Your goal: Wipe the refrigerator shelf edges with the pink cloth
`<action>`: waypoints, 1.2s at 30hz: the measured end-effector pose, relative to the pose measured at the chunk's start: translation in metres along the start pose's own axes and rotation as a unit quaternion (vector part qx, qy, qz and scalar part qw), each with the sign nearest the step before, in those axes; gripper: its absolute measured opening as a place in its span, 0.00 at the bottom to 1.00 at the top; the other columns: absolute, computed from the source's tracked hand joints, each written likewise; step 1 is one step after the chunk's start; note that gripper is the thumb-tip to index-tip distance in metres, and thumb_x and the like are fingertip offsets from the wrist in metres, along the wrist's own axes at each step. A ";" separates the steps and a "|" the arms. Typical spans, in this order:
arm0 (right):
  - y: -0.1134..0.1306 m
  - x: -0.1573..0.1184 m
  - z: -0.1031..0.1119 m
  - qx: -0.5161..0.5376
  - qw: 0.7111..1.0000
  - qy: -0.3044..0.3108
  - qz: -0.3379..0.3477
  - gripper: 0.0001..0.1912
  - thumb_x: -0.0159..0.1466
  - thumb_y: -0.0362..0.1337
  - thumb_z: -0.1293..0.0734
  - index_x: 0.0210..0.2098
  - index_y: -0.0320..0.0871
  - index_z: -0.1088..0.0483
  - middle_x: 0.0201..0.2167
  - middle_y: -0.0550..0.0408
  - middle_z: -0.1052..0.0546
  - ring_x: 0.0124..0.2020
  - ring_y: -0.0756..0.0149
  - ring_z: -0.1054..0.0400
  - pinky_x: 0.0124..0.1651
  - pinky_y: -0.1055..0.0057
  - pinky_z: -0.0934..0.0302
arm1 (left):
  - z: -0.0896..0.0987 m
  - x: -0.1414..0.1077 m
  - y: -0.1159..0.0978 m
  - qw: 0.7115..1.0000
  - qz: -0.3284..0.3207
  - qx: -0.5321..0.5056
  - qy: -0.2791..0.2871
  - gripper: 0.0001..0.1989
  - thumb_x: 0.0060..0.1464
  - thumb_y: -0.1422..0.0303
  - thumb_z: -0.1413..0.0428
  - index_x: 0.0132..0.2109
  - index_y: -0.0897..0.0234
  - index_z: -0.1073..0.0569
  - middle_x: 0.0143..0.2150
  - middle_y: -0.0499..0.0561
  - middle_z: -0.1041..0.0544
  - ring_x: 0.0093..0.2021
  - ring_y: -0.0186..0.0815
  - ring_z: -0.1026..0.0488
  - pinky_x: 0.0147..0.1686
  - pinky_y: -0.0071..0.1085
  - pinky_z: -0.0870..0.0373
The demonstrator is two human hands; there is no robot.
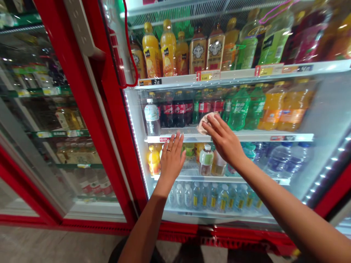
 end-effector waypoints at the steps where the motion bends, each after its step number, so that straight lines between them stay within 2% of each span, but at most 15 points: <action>1: -0.004 0.001 0.003 -0.005 1.000 -0.018 -0.019 0.46 0.75 0.23 0.41 0.80 0.68 0.64 0.82 0.63 0.50 0.82 0.51 0.55 0.79 0.40 0.42 | 0.000 0.000 0.000 1.000 -0.001 -0.001 0.000 0.44 0.75 0.61 0.50 0.82 0.57 0.71 0.83 0.52 0.48 0.82 0.43 0.48 0.80 0.44 0.49; 4: -0.007 0.011 0.003 -0.002 0.998 -0.043 -0.048 0.46 0.76 0.24 0.41 0.80 0.70 0.64 0.82 0.65 0.54 0.83 0.49 0.58 0.80 0.37 0.44 | -0.001 0.000 -0.001 1.000 -0.005 -0.003 -0.006 0.44 0.75 0.60 0.50 0.82 0.58 0.72 0.83 0.52 0.47 0.82 0.42 0.48 0.80 0.44 0.48; 6: -0.002 0.016 -0.003 0.009 0.998 -0.038 -0.045 0.46 0.76 0.24 0.42 0.80 0.69 0.67 0.82 0.64 0.55 0.83 0.50 0.59 0.80 0.38 0.46 | -0.002 0.000 -0.001 1.000 -0.005 -0.003 -0.014 0.45 0.75 0.60 0.50 0.81 0.58 0.73 0.83 0.52 0.47 0.82 0.42 0.48 0.80 0.44 0.48; 9: 0.007 0.011 -0.009 0.030 1.000 0.002 -0.007 0.47 0.76 0.24 0.41 0.80 0.69 0.66 0.82 0.63 0.50 0.82 0.52 0.56 0.80 0.40 0.44 | -0.002 0.000 -0.001 1.000 -0.005 -0.002 -0.019 0.45 0.76 0.61 0.51 0.81 0.58 0.75 0.83 0.53 0.47 0.82 0.42 0.47 0.80 0.44 0.48; 12: 0.007 -0.003 -0.006 0.042 0.999 0.021 0.012 0.46 0.75 0.23 0.41 0.80 0.68 0.63 0.81 0.63 0.46 0.82 0.54 0.52 0.79 0.43 0.41 | -0.001 0.001 -0.002 1.000 -0.005 -0.001 -0.019 0.44 0.76 0.61 0.51 0.81 0.58 0.75 0.83 0.53 0.47 0.82 0.43 0.47 0.79 0.45 0.47; 15: 0.000 -0.006 0.000 0.023 0.998 -0.037 -0.041 0.45 0.76 0.24 0.41 0.80 0.69 0.60 0.81 0.62 0.48 0.82 0.52 0.53 0.78 0.40 0.40 | 0.001 0.000 -0.003 1.000 -0.005 -0.004 -0.014 0.44 0.75 0.62 0.51 0.81 0.58 0.74 0.83 0.54 0.48 0.82 0.43 0.47 0.78 0.45 0.45; 18: 0.004 0.008 -0.007 0.011 0.994 -0.073 -0.075 0.46 0.76 0.24 0.42 0.80 0.70 0.63 0.82 0.63 0.51 0.82 0.51 0.56 0.79 0.38 0.42 | 0.001 -0.001 -0.003 1.000 -0.006 -0.007 -0.011 0.44 0.75 0.62 0.51 0.81 0.59 0.72 0.83 0.54 0.48 0.82 0.44 0.47 0.78 0.45 0.44; 21: 0.019 0.022 -0.021 0.016 0.998 -0.036 -0.041 0.47 0.76 0.24 0.42 0.80 0.69 0.68 0.81 0.61 0.48 0.82 0.54 0.55 0.80 0.42 0.42 | 0.000 -0.002 -0.003 1.000 -0.006 -0.006 -0.015 0.42 0.75 0.62 0.51 0.82 0.60 0.69 0.82 0.55 0.46 0.81 0.44 0.46 0.78 0.45 0.44; 24: 0.030 0.017 -0.026 0.024 1.000 0.005 0.000 0.47 0.75 0.23 0.43 0.80 0.67 0.68 0.80 0.60 0.44 0.81 0.56 0.53 0.79 0.45 0.40 | 0.001 -0.002 -0.002 1.000 -0.010 -0.005 -0.021 0.41 0.76 0.62 0.52 0.82 0.61 0.68 0.82 0.55 0.45 0.81 0.43 0.46 0.79 0.45 0.45; 26: 0.030 0.009 -0.023 0.017 1.000 0.007 0.002 0.47 0.74 0.22 0.43 0.80 0.67 0.65 0.80 0.60 0.42 0.81 0.56 0.51 0.78 0.45 0.39 | 0.003 -0.002 -0.001 1.000 -0.014 -0.005 -0.021 0.41 0.76 0.62 0.53 0.82 0.61 0.68 0.82 0.54 0.46 0.82 0.43 0.46 0.79 0.45 0.45; 28: 0.024 0.005 -0.017 0.004 0.999 -0.023 -0.029 0.47 0.74 0.21 0.42 0.80 0.68 0.62 0.80 0.60 0.42 0.81 0.54 0.50 0.78 0.43 0.38 | 0.006 -0.001 0.000 1.000 -0.018 -0.006 -0.016 0.41 0.76 0.61 0.53 0.82 0.60 0.69 0.83 0.53 0.47 0.82 0.42 0.47 0.79 0.45 0.45; 31: 0.017 0.015 -0.013 0.002 0.995 -0.076 -0.070 0.47 0.74 0.22 0.42 0.80 0.70 0.60 0.80 0.62 0.44 0.81 0.52 0.49 0.78 0.41 0.39 | 0.008 -0.001 0.001 1.000 -0.023 -0.005 -0.007 0.42 0.76 0.61 0.53 0.82 0.58 0.71 0.83 0.51 0.48 0.82 0.42 0.48 0.79 0.45 0.45; 33: 0.018 0.028 -0.017 0.002 0.994 -0.089 -0.069 0.46 0.75 0.22 0.43 0.80 0.70 0.62 0.81 0.62 0.45 0.81 0.51 0.52 0.78 0.41 0.40 | 0.008 -0.001 0.001 1.000 -0.024 -0.002 -0.002 0.42 0.76 0.61 0.52 0.82 0.59 0.71 0.83 0.51 0.48 0.82 0.42 0.49 0.79 0.45 0.45; 36: 0.026 0.040 -0.026 0.014 0.997 -0.060 -0.036 0.47 0.75 0.22 0.44 0.80 0.69 0.66 0.81 0.61 0.45 0.81 0.54 0.52 0.79 0.42 0.42 | 0.006 -0.001 0.002 1.000 -0.021 0.003 0.004 0.42 0.76 0.61 0.52 0.82 0.59 0.70 0.83 0.52 0.48 0.82 0.42 0.49 0.79 0.45 0.47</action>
Point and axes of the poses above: each hand's wrist, its own x-axis towards the middle knuckle, its own z-axis out of the back of the hand, y = z × x, the point moved 3 cm from there along x, towards the middle knuckle
